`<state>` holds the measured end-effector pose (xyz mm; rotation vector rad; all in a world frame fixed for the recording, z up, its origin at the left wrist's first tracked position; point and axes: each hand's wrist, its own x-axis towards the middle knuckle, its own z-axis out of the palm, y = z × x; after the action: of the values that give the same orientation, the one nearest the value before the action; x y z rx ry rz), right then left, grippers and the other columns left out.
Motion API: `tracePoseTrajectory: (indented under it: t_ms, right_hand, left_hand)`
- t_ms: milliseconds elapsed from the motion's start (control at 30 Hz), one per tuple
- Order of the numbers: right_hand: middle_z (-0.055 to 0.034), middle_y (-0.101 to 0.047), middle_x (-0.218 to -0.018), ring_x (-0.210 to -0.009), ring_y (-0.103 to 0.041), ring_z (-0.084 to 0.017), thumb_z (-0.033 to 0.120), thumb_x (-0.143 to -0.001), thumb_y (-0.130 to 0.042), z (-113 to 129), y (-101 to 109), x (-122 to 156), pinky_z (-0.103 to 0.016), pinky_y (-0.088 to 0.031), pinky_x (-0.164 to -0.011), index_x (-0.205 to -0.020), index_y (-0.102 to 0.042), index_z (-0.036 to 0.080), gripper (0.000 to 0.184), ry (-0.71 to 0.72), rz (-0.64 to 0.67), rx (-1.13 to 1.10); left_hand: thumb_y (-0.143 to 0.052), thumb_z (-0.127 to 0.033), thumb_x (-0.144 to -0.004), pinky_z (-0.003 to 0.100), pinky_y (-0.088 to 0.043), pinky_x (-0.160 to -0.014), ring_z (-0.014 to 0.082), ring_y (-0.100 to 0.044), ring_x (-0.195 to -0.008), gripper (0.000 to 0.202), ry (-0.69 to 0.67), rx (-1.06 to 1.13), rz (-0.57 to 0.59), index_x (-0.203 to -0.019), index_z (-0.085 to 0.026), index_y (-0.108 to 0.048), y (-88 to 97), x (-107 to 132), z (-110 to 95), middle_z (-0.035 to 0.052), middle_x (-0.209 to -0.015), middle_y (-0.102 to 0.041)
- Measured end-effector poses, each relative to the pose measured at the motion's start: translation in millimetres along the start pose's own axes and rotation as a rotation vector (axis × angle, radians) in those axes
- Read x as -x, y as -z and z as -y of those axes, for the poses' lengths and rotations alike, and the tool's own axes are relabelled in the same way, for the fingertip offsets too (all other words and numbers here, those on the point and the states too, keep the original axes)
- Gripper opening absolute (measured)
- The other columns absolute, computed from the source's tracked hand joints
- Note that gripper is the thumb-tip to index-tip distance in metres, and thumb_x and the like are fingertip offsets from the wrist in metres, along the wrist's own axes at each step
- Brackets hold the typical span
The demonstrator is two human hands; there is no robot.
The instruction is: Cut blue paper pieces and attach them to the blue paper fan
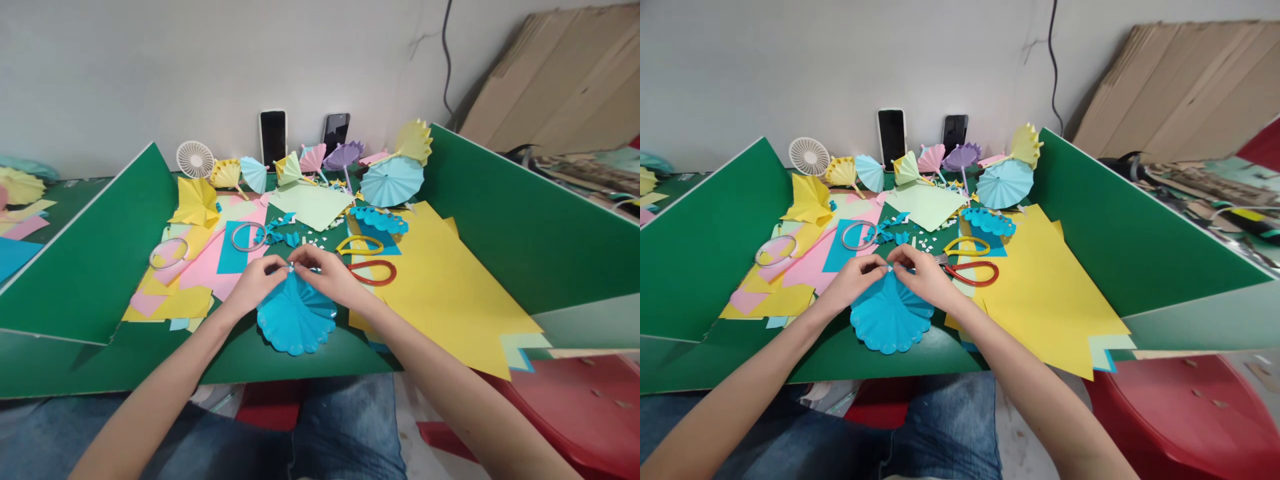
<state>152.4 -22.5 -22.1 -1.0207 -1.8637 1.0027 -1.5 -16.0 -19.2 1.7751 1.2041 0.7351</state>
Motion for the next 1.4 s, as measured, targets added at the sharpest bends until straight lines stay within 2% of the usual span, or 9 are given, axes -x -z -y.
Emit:
tracePoseTrajectory:
  t_ms: [167, 467, 800, 867, 1000, 1233, 1400]
  right_hand:
    - [-0.0005, -0.053, -0.071, -0.066, -0.049, -0.01, 0.013, -0.073, -0.042, 1.0, -0.3, 0.1, -0.023, -0.039, -0.06, -0.081, -0.05, 0.015, 0.012, -0.006, 0.018, 0.011]
    - [0.0, -0.052, -0.071, -0.067, -0.049, -0.01, 0.013, -0.073, -0.041, -1.3, 1.1, -0.4, -0.023, -0.039, -0.06, -0.08, -0.05, 0.016, 0.011, -0.003, -0.004, -0.011]
    - [0.0019, -0.049, -0.068, -0.064, -0.048, -0.01, 0.015, -0.073, -0.043, -6.8, 0.3, -2.1, -0.023, -0.038, -0.061, -0.075, -0.048, 0.017, 0.006, -0.006, -0.107, -0.024]
    - [0.0019, -0.049, -0.068, -0.065, -0.048, -0.01, 0.015, -0.073, -0.042, -7.5, 0.4, -1.9, -0.023, -0.038, -0.061, -0.075, -0.047, 0.018, 0.006, -0.006, -0.111, -0.029]
    - [0.0015, -0.049, -0.068, -0.063, -0.047, -0.01, 0.015, -0.075, -0.039, -3.0, 0.7, -0.6, -0.023, -0.038, -0.059, -0.075, -0.046, 0.018, 0.008, 0.018, -0.075, 0.018]
    - [-0.0045, -0.054, -0.079, -0.074, -0.05, -0.015, 0.017, -0.078, -0.042, -3.3, -0.1, 0.9, -0.027, -0.04, -0.066, -0.08, -0.052, 0.019, 0.011, 0.175, -0.069, 0.265]
    - [-0.0053, -0.053, -0.081, -0.075, -0.051, -0.015, 0.019, -0.079, -0.044, -6.2, -0.4, 1.3, -0.028, -0.041, -0.068, -0.08, -0.054, 0.019, 0.011, 0.202, -0.073, 0.289]
  left_hand:
    - [-0.048, -0.023, -0.068, 0.021, -0.032, -0.055, 0.0088, -0.042, -0.058, 0.011, 0.009, -0.024, -0.017, -0.063, -0.014, -0.052, -1.1, 0.0, -0.2, -0.0038, -0.059, -0.048]
    - [-0.046, -0.026, -0.071, 0.022, -0.036, -0.06, 0.0108, -0.048, -0.063, 0.016, 0.008, 0.002, -0.006, -0.065, -0.014, -0.054, -0.5, 0.5, -1.1, -0.0021, -0.064, -0.054]
    - [-0.055, -0.039, -0.066, 0.025, -0.038, -0.066, 0.0135, -0.05, -0.074, 0.029, 0.013, 0.047, 0.034, -0.082, -0.014, -0.056, 0.9, 1.3, -3.9, 0.0017, -0.079, -0.057]
    - [-0.056, -0.036, -0.065, 0.025, -0.038, -0.068, 0.0137, -0.049, -0.076, 0.029, 0.006, 0.018, 0.041, -0.085, -0.015, -0.056, 0.7, 1.7, -4.7, 0.0013, -0.081, -0.057]
    - [-0.052, -0.029, -0.068, 0.024, -0.037, -0.066, 0.0131, -0.049, -0.072, 0.017, 0.027, -0.021, 0.029, -0.077, -0.015, -0.056, -0.2, 1.0, -2.6, -0.0004, -0.075, -0.057]
    - [-0.051, -0.024, -0.067, 0.023, -0.036, -0.065, 0.0127, -0.048, -0.069, 0.011, 0.058, -0.011, -0.015, -0.07, -0.015, -0.056, 1.1, -0.3, -1.6, -0.0017, -0.069, -0.055]
    - [-0.05, -0.022, -0.066, 0.023, -0.035, -0.063, 0.0117, -0.046, -0.067, 0.009, 0.059, 0.004, 0.001, -0.069, -0.015, -0.055, 0.9, 0.4, -2.0, -0.0024, -0.067, -0.052]
